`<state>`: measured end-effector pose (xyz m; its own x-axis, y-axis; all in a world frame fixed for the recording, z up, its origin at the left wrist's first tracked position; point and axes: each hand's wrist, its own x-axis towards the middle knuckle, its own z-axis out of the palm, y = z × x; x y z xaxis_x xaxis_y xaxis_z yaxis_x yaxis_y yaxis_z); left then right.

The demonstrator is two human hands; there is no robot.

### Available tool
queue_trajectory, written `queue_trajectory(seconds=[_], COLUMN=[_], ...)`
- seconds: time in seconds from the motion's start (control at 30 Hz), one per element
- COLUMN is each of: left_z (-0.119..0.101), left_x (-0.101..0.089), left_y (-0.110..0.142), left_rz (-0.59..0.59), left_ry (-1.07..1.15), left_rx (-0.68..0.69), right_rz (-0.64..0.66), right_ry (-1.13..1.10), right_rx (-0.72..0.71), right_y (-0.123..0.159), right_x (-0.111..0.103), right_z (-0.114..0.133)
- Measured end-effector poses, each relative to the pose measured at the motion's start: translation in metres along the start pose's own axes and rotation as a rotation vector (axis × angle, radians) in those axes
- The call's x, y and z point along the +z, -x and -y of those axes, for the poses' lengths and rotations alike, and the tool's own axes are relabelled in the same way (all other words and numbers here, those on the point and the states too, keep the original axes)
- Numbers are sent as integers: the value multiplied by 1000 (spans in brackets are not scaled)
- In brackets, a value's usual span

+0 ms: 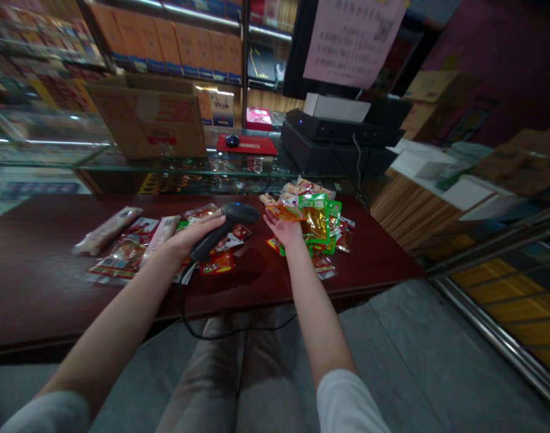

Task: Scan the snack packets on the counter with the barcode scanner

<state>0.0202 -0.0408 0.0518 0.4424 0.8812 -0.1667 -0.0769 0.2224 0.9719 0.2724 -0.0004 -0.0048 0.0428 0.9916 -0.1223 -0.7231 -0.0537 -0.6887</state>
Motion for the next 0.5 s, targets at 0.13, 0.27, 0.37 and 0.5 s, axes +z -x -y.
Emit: queue_trajectory(seconds=[0.13, 0.27, 0.37, 0.5], left_z=[0, 2, 3, 4], left_x=[6, 4, 3, 1], left_y=[2, 0, 0, -2], left_rz=[49, 59, 30, 23], left_ry=[19, 12, 14, -2], left_rx=[-4, -7, 2, 26], right_rz=[-44, -78, -78, -20], right_ry=[-1, 11, 25, 172], right_rx=[-8, -12, -14, -85], right_y=[1, 5, 3, -5], right_x=[4, 10, 8, 0], right_z=[1, 1, 1, -1])
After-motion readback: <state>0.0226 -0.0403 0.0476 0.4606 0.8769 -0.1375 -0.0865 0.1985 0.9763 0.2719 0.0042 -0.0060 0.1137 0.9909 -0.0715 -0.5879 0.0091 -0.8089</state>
